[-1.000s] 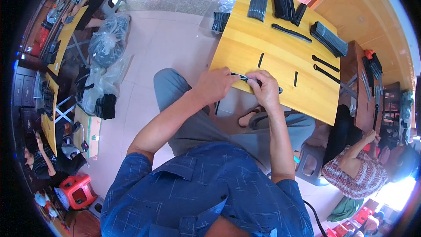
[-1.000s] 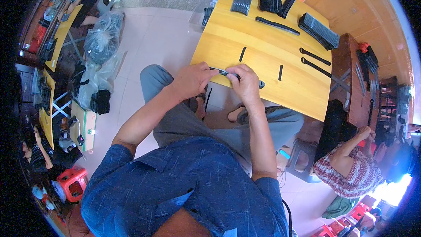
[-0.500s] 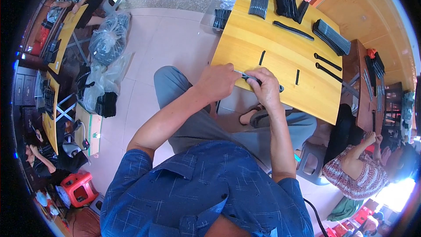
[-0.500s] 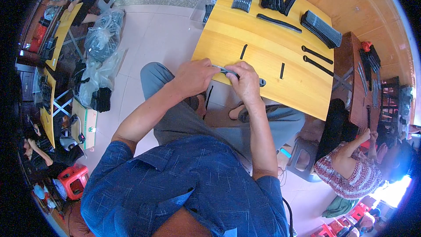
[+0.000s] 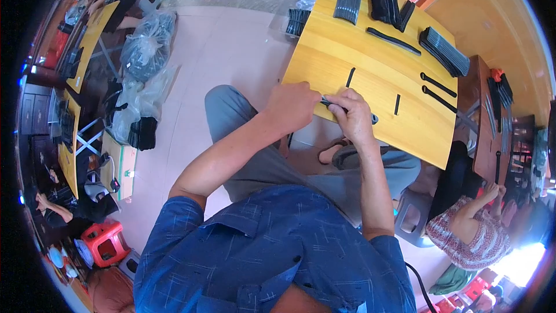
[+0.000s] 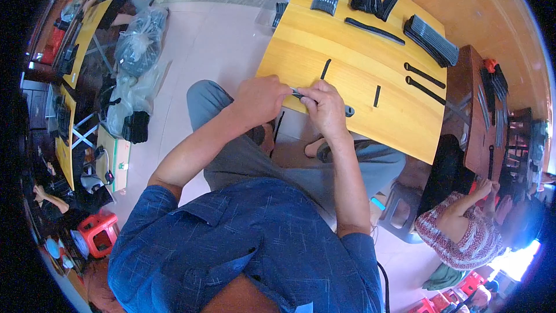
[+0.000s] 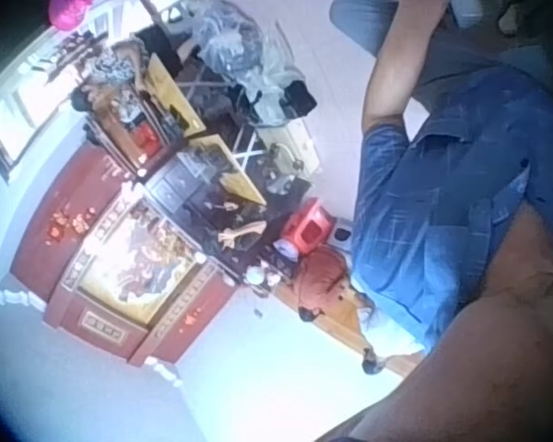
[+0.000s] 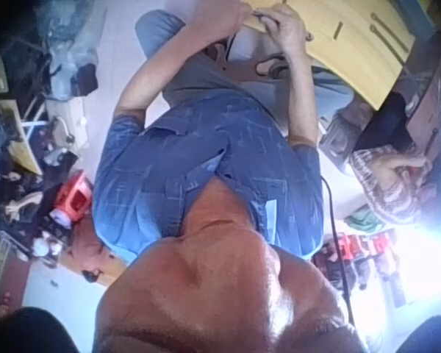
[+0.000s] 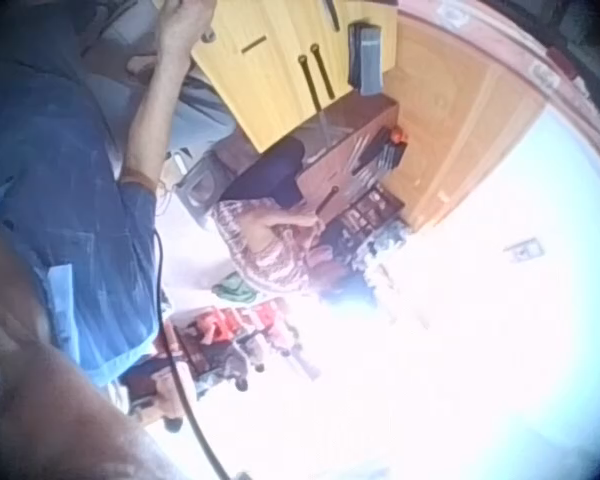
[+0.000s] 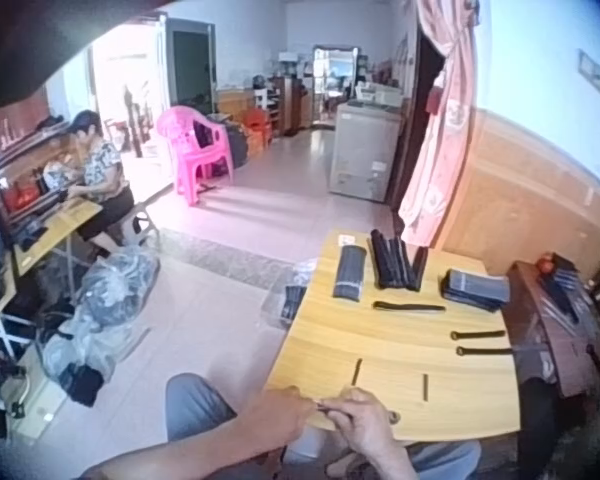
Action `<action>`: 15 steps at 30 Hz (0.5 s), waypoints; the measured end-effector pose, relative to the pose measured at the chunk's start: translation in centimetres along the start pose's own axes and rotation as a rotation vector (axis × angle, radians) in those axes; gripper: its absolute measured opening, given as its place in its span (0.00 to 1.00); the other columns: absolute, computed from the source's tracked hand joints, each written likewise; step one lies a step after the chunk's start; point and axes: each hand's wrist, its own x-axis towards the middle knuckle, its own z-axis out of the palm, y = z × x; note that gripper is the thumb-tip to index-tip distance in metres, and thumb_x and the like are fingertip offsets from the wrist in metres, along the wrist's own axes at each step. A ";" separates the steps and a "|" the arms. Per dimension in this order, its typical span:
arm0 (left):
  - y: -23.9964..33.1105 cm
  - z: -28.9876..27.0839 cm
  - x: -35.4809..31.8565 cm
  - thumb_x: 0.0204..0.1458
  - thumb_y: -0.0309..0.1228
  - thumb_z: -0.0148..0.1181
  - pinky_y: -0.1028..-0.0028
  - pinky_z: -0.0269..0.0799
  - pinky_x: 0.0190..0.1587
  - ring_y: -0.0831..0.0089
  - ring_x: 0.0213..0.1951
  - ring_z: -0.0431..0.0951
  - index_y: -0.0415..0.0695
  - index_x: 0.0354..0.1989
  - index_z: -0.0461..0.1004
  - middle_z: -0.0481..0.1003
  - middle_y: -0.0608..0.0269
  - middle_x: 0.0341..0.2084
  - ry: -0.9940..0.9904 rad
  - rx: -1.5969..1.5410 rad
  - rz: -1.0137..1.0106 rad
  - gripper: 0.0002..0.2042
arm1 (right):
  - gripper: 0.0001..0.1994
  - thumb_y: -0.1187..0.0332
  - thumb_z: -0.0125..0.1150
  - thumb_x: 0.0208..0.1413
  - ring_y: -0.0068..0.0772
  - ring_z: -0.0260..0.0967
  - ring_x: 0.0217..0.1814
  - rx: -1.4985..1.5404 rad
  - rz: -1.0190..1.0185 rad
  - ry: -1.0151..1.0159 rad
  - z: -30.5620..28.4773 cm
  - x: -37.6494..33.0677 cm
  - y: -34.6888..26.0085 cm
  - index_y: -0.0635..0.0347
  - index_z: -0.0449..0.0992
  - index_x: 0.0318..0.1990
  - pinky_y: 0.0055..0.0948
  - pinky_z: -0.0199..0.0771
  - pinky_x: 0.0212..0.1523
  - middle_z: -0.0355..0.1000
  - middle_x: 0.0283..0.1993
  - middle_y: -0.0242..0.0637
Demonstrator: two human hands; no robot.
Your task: Assembling plastic fasteners or clips onto black fabric straps.
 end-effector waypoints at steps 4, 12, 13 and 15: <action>-0.1 -0.1 -0.1 0.57 0.31 0.55 0.53 0.79 0.34 0.53 0.34 0.83 0.49 0.37 0.82 0.77 0.54 0.30 0.011 0.001 0.004 0.08 | 0.11 0.75 0.71 0.50 0.44 0.73 0.38 0.050 -0.012 0.024 0.0 -0.1 0.1 0.55 0.87 0.42 0.39 0.74 0.41 0.74 0.32 0.40; -0.1 -1.1 0.3 0.56 0.31 0.57 0.53 0.79 0.35 0.54 0.36 0.83 0.49 0.38 0.81 0.77 0.56 0.32 -0.040 0.032 -0.004 0.07 | 0.11 0.76 0.70 0.50 0.44 0.73 0.37 0.077 -0.023 0.016 -0.1 0.1 0.4 0.57 0.87 0.42 0.39 0.74 0.40 0.73 0.31 0.41; -0.1 -1.4 0.4 0.53 0.29 0.58 0.53 0.79 0.37 0.52 0.38 0.83 0.48 0.37 0.82 0.78 0.54 0.33 -0.054 0.035 -0.034 0.07 | 0.11 0.76 0.70 0.50 0.45 0.73 0.37 0.072 -0.037 0.021 0.0 0.1 0.4 0.57 0.87 0.41 0.39 0.74 0.41 0.73 0.31 0.41; -0.2 -2.0 0.5 0.50 0.27 0.60 0.53 0.79 0.39 0.51 0.39 0.84 0.46 0.36 0.84 0.80 0.53 0.35 -0.064 0.041 -0.070 0.08 | 0.10 0.76 0.70 0.50 0.45 0.73 0.37 0.061 -0.055 0.025 0.0 0.0 0.3 0.58 0.86 0.41 0.39 0.74 0.41 0.73 0.31 0.41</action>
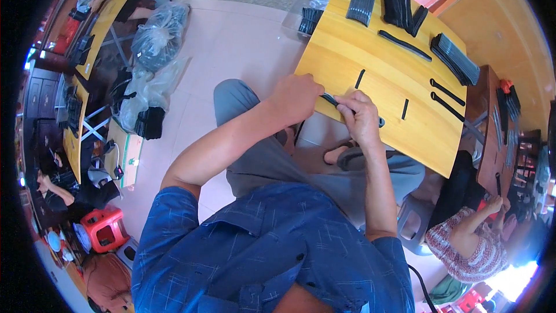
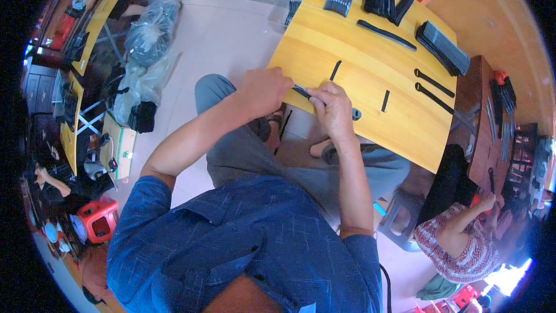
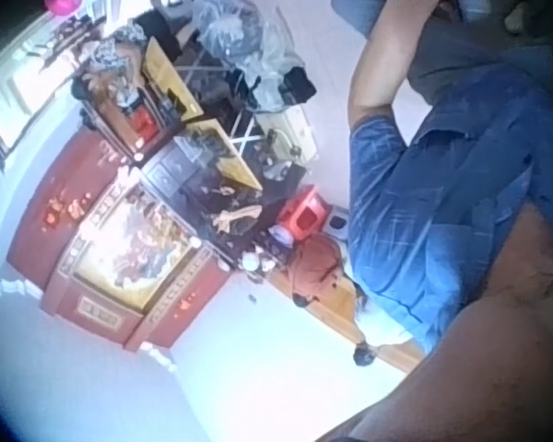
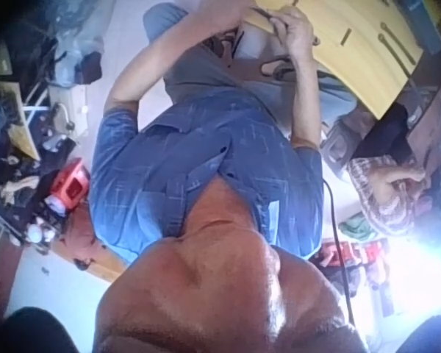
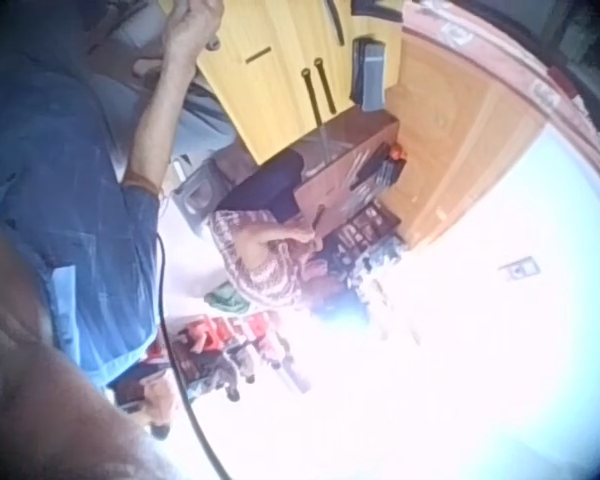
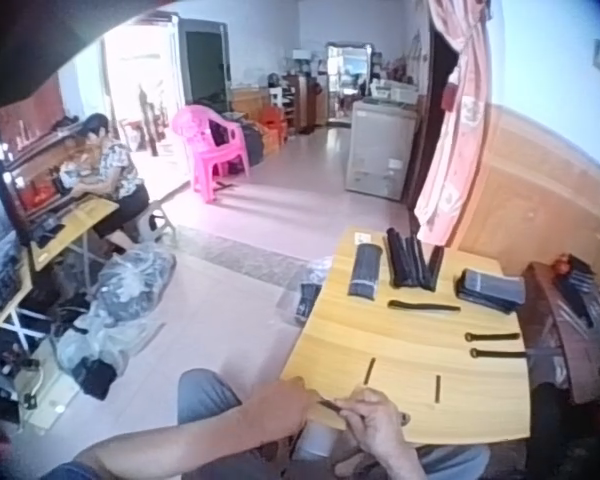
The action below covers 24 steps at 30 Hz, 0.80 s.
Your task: Assembling plastic fasteners or clips onto black fabric straps.
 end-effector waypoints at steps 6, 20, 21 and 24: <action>-0.7 -0.4 0.3 0.48 0.27 0.60 0.53 0.79 0.40 0.51 0.40 0.83 0.47 0.33 0.84 0.81 0.52 0.33 -0.002 0.049 0.044 0.07 | 0.10 0.78 0.69 0.52 0.41 0.73 0.36 -0.070 -0.089 0.036 0.4 -0.2 0.7 0.58 0.86 0.42 0.36 0.73 0.39 0.73 0.30 0.39; -3.1 -0.3 -0.6 0.56 0.33 0.56 0.51 0.78 0.42 0.54 0.40 0.83 0.52 0.40 0.84 0.80 0.55 0.35 -0.020 0.050 0.007 0.09 | 0.09 0.75 0.70 0.50 0.46 0.73 0.40 -0.045 -0.052 0.048 0.5 -0.5 0.8 0.57 0.86 0.40 0.40 0.74 0.45 0.73 0.32 0.41; -3.4 0.0 -0.6 0.56 0.33 0.56 0.51 0.78 0.42 0.54 0.40 0.83 0.52 0.40 0.84 0.80 0.55 0.35 -0.019 0.048 0.006 0.09 | 0.09 0.75 0.70 0.51 0.46 0.73 0.41 -0.036 -0.060 0.054 0.5 -0.4 0.7 0.57 0.86 0.40 0.40 0.74 0.45 0.73 0.32 0.41; -4.4 0.8 -1.0 0.57 0.34 0.57 0.52 0.78 0.43 0.55 0.41 0.82 0.52 0.41 0.84 0.80 0.56 0.35 0.016 0.035 0.056 0.10 | 0.09 0.75 0.70 0.51 0.45 0.73 0.41 -0.033 -0.070 0.055 0.6 -0.6 0.7 0.57 0.86 0.40 0.40 0.74 0.45 0.73 0.33 0.41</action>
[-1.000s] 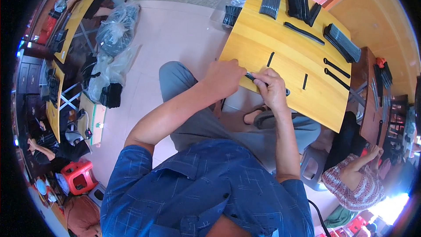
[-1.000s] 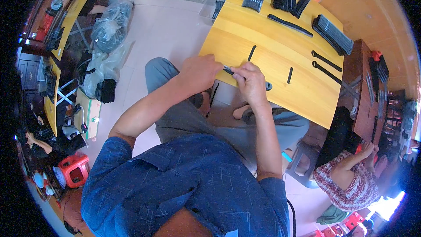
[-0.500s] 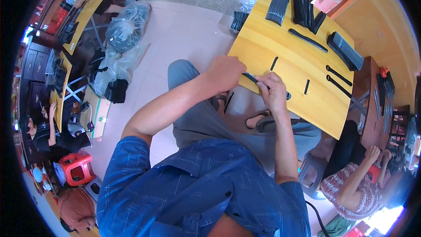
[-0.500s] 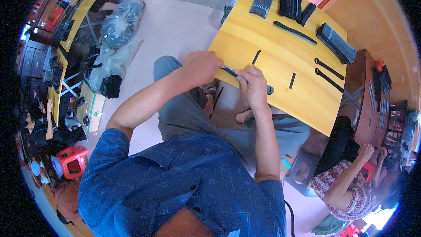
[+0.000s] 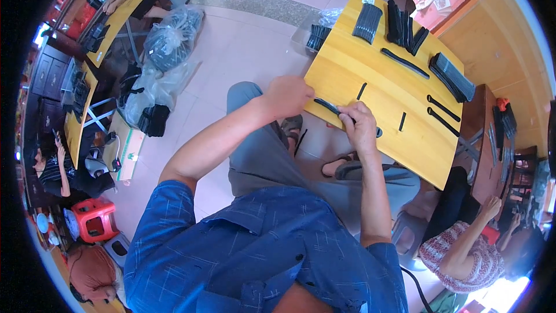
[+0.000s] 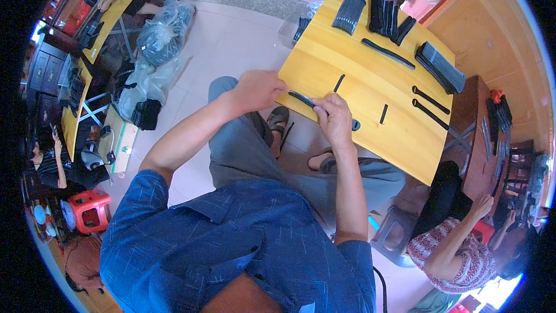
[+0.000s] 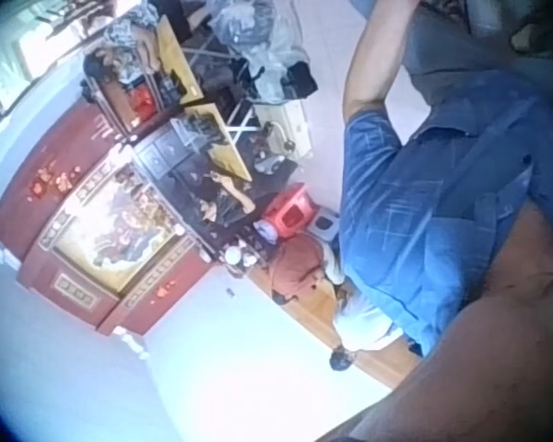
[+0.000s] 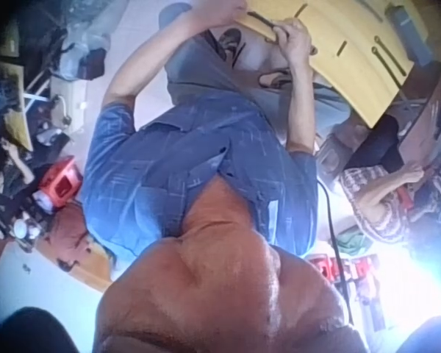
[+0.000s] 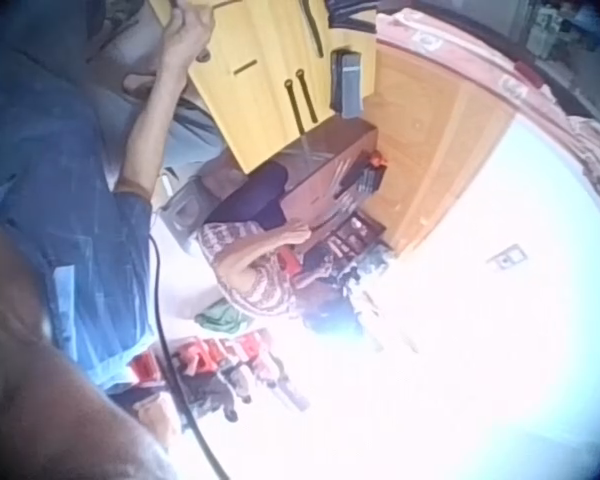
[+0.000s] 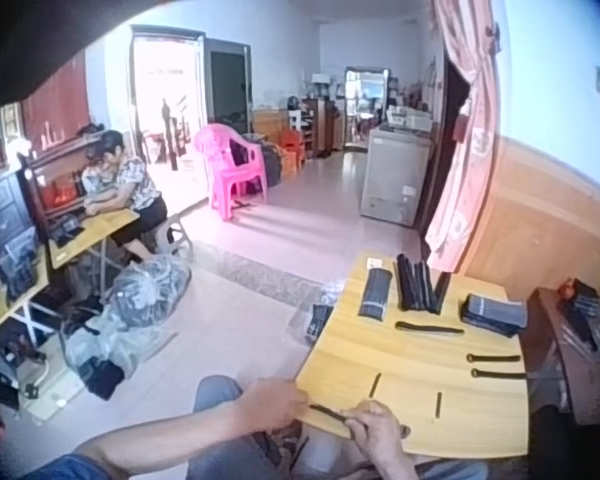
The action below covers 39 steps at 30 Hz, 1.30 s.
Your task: Assembling plastic fasteners or clips onto black fabric straps.
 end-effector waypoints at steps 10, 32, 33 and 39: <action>-0.6 0.4 -0.6 0.57 0.35 0.59 0.52 0.78 0.44 0.54 0.43 0.83 0.55 0.42 0.85 0.81 0.57 0.37 0.086 -0.131 -0.032 0.09 | 0.09 0.75 0.69 0.52 0.45 0.74 0.41 0.009 0.053 -0.072 -0.5 0.3 -0.2 0.58 0.86 0.41 0.39 0.74 0.46 0.73 0.33 0.40; -2.8 3.2 -1.3 0.60 0.34 0.57 0.52 0.77 0.40 0.54 0.40 0.82 0.56 0.52 0.82 0.81 0.57 0.36 0.192 -0.216 0.111 0.14 | 0.09 0.73 0.71 0.51 0.44 0.74 0.42 -0.106 -0.045 -0.114 -1.0 1.0 -1.4 0.62 0.83 0.40 0.37 0.75 0.45 0.75 0.36 0.42; -2.6 3.1 -1.3 0.60 0.34 0.57 0.52 0.77 0.40 0.54 0.40 0.82 0.56 0.52 0.82 0.81 0.57 0.36 0.192 -0.219 0.117 0.14 | 0.09 0.73 0.71 0.51 0.44 0.74 0.42 -0.111 -0.041 -0.112 -0.9 1.4 -1.9 0.62 0.83 0.40 0.37 0.75 0.45 0.75 0.36 0.42; -1.7 1.6 -1.6 0.62 0.32 0.55 0.52 0.77 0.40 0.50 0.38 0.81 0.55 0.62 0.75 0.79 0.55 0.34 0.090 -0.190 0.111 0.19 | 0.10 0.72 0.73 0.48 0.50 0.73 0.46 -0.145 -0.132 -0.053 3.0 3.3 -4.1 0.59 0.83 0.39 0.43 0.74 0.50 0.76 0.40 0.41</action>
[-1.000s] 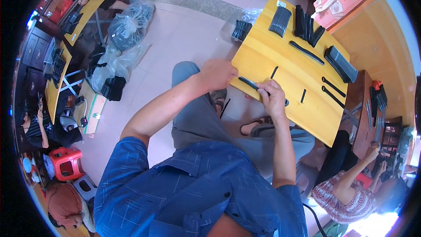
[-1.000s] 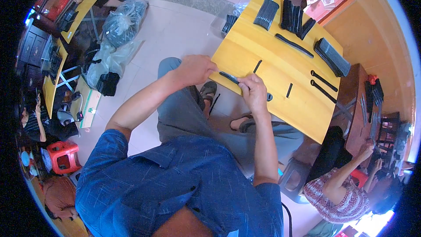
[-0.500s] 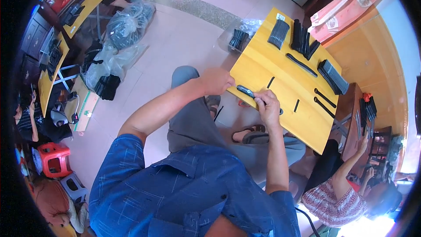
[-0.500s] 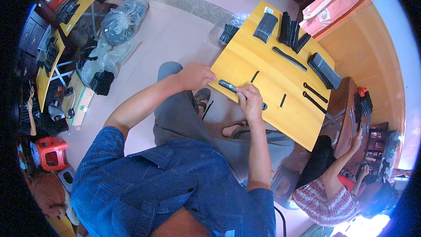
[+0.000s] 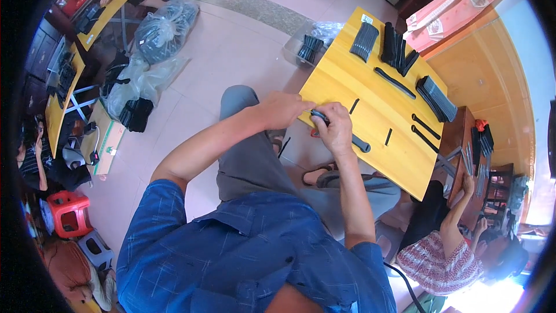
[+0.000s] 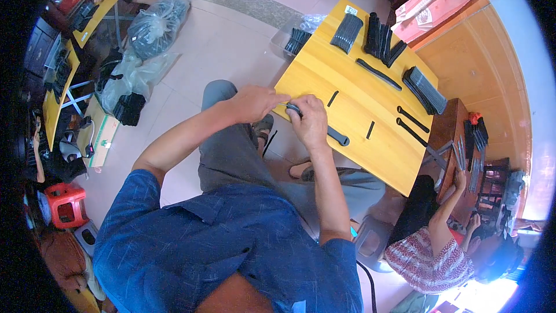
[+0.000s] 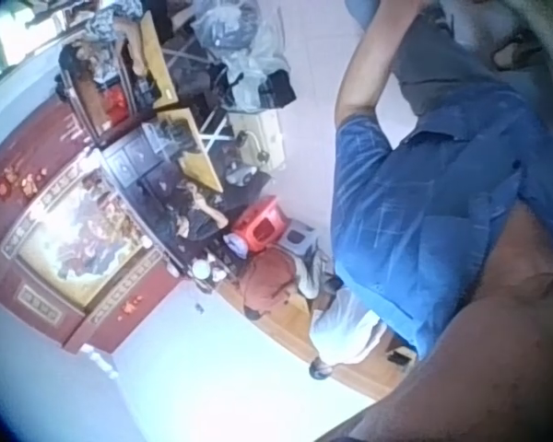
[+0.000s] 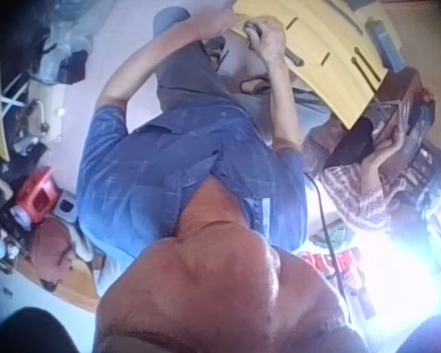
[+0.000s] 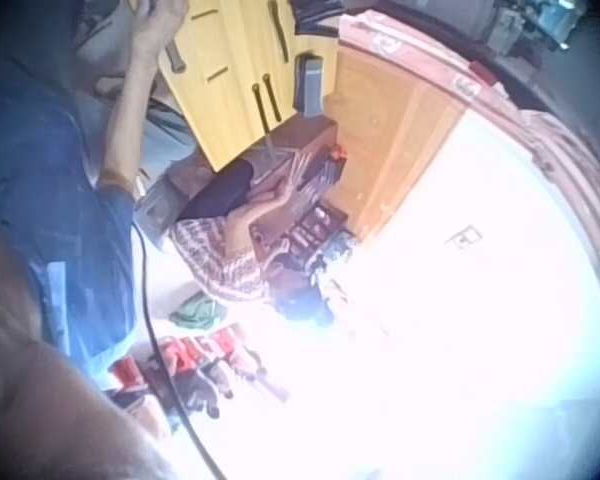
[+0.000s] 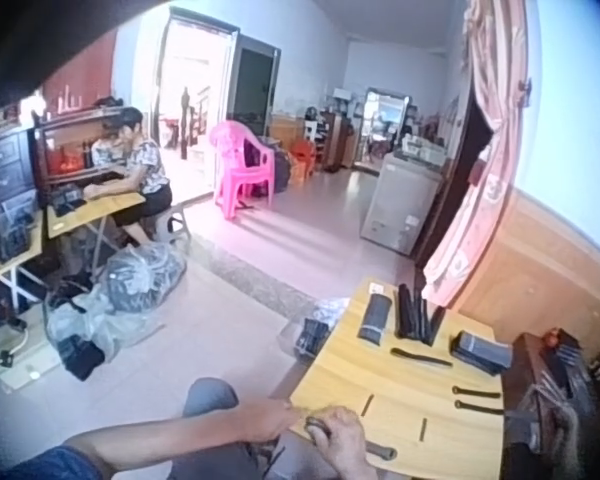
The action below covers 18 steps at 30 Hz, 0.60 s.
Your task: Assembling plastic fasteners or clips onto black fabric straps.
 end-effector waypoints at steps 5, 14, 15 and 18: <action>-0.6 0.2 0.2 0.58 0.30 0.54 0.53 0.77 0.40 0.52 0.38 0.83 0.55 0.56 0.80 0.79 0.54 0.33 -0.002 0.031 0.107 0.18 | 0.09 0.75 0.72 0.48 0.45 0.76 0.42 0.091 0.022 0.070 1.4 -0.6 0.9 0.60 0.83 0.39 0.37 0.76 0.46 0.76 0.36 0.42; 0.7 -3.8 6.7 0.49 0.26 0.58 0.56 0.78 0.45 0.55 0.45 0.84 0.58 0.49 0.86 0.85 0.58 0.40 -0.497 0.138 0.038 0.20 | 0.18 0.80 0.72 0.46 0.32 0.76 0.37 0.156 0.167 0.068 1.5 -0.4 0.9 0.58 0.80 0.47 0.30 0.78 0.41 0.77 0.35 0.37; 0.4 -3.9 7.3 0.49 0.26 0.58 0.56 0.78 0.45 0.55 0.45 0.84 0.58 0.49 0.86 0.85 0.58 0.40 -0.498 0.138 0.034 0.20 | 0.20 0.81 0.72 0.46 0.29 0.75 0.36 0.160 0.167 0.048 1.5 -0.2 0.9 0.58 0.80 0.49 0.28 0.78 0.41 0.76 0.35 0.35; -0.2 -3.9 8.1 0.48 0.25 0.57 0.58 0.78 0.46 0.56 0.44 0.84 0.58 0.48 0.86 0.85 0.58 0.42 -0.617 0.077 0.016 0.20 | 0.16 0.78 0.71 0.45 0.35 0.75 0.36 0.302 0.293 -0.027 1.4 0.1 1.1 0.58 0.80 0.45 0.31 0.76 0.40 0.75 0.33 0.36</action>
